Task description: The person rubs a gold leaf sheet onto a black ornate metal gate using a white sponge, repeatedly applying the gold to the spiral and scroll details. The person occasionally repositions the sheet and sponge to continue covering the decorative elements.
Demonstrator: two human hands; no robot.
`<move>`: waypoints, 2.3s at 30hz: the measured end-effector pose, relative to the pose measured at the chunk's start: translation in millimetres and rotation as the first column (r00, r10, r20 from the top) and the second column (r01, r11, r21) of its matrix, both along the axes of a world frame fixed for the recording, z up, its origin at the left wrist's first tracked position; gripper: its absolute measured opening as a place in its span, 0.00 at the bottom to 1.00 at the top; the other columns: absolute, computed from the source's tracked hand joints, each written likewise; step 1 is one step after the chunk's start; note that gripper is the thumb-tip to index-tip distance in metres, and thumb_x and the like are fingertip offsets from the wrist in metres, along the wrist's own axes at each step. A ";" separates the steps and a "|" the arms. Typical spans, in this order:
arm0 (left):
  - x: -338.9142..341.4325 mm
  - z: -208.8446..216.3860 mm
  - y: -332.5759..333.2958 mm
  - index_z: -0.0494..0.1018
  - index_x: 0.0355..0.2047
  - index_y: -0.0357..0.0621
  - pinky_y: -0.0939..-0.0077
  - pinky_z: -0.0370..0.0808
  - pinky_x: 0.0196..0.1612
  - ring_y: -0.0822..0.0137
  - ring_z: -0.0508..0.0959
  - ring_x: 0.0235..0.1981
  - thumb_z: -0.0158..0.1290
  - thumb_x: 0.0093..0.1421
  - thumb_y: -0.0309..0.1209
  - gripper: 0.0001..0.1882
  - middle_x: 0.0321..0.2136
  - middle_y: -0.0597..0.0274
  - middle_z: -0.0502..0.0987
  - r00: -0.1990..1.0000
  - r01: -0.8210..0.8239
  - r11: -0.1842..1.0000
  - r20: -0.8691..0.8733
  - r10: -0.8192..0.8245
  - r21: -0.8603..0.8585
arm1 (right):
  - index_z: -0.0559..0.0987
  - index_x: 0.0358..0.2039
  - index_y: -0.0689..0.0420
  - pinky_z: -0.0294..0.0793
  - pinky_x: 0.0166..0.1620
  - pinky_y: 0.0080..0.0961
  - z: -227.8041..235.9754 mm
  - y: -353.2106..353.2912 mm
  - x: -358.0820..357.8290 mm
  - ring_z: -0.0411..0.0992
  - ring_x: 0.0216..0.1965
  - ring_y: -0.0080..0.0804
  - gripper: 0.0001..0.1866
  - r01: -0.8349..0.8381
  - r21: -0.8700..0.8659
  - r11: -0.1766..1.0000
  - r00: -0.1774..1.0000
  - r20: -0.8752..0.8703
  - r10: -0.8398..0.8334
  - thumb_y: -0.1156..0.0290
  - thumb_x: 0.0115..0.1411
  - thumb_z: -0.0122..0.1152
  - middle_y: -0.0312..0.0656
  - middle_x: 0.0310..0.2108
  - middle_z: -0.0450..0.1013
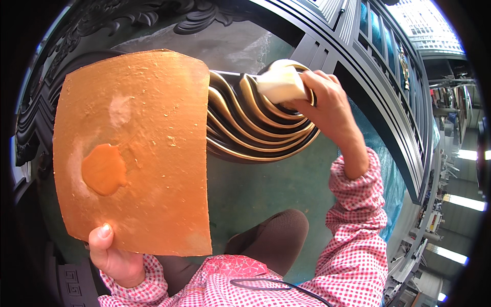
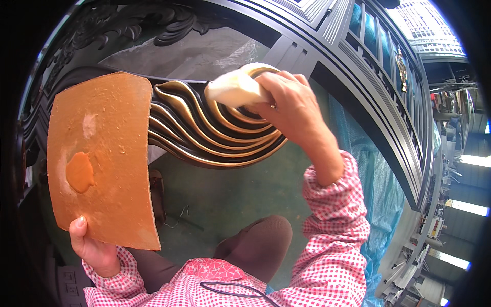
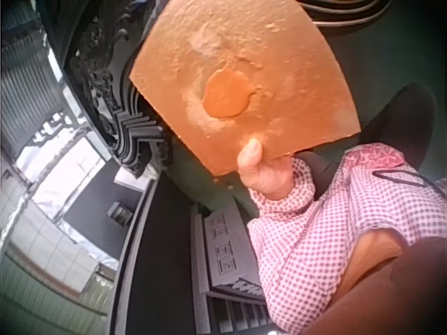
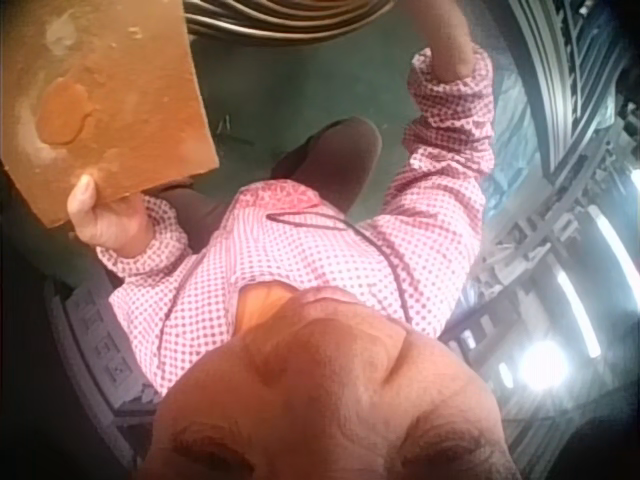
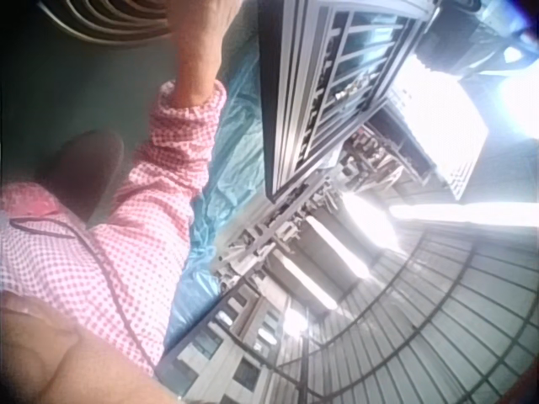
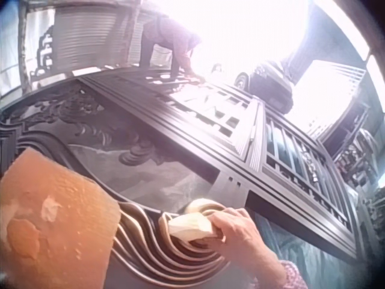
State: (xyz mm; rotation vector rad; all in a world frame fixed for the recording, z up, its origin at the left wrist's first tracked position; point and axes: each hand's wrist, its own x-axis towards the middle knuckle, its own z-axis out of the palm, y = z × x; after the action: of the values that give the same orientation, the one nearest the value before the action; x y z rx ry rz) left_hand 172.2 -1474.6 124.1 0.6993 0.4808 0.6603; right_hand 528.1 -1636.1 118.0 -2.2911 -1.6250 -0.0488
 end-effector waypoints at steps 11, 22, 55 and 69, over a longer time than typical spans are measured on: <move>7.2 2.5 -7.4 0.52 0.58 0.33 0.65 0.71 0.48 0.58 0.71 0.48 0.45 0.53 0.30 0.32 0.51 0.48 0.66 0.989 -0.117 0.992 -0.091 0.113 -0.041 | 0.74 0.27 0.58 0.66 0.33 0.34 -21.7 9.4 23.0 0.68 0.26 0.41 0.14 0.131 0.238 0.962 0.991 -0.002 -0.135 0.64 0.45 0.67 0.42 0.22 0.70; 12.0 7.9 -8.4 0.52 0.58 0.32 0.69 0.76 0.37 0.60 0.76 0.40 0.45 0.51 0.31 0.33 0.46 0.47 0.70 0.991 -0.096 0.985 -0.105 0.082 -0.142 | 0.72 0.27 0.56 0.64 0.37 0.34 -25.7 7.6 29.3 0.68 0.29 0.40 0.16 0.236 0.227 0.945 0.960 0.099 -0.263 0.61 0.46 0.67 0.39 0.22 0.70; 10.8 6.9 -12.7 0.51 0.58 0.32 0.69 0.75 0.41 0.60 0.75 0.42 0.45 0.52 0.32 0.34 0.48 0.45 0.69 0.985 -0.110 0.990 -0.141 0.097 -0.088 | 0.75 0.33 0.59 0.70 0.40 0.18 -7.6 -2.4 48.0 0.71 0.32 0.21 0.08 0.123 0.317 0.940 0.768 -0.630 0.112 0.77 0.50 0.62 0.36 0.29 0.73; 13.9 1.8 -16.2 0.51 0.59 0.33 0.65 0.70 0.51 0.58 0.71 0.49 0.45 0.52 0.31 0.34 0.51 0.48 0.66 0.970 -0.168 0.986 -0.177 0.166 0.000 | 0.77 0.29 0.48 0.61 0.47 0.29 -14.2 -31.4 59.3 0.70 0.42 0.31 0.11 -0.002 0.022 1.000 0.994 0.106 -0.001 0.75 0.43 0.63 0.31 0.30 0.75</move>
State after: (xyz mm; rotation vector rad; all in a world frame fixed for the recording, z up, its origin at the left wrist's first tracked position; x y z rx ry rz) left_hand 186.0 -1490.8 125.9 0.7115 0.7132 0.7555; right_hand 587.4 -1667.5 103.9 -2.3078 -1.6678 -0.1905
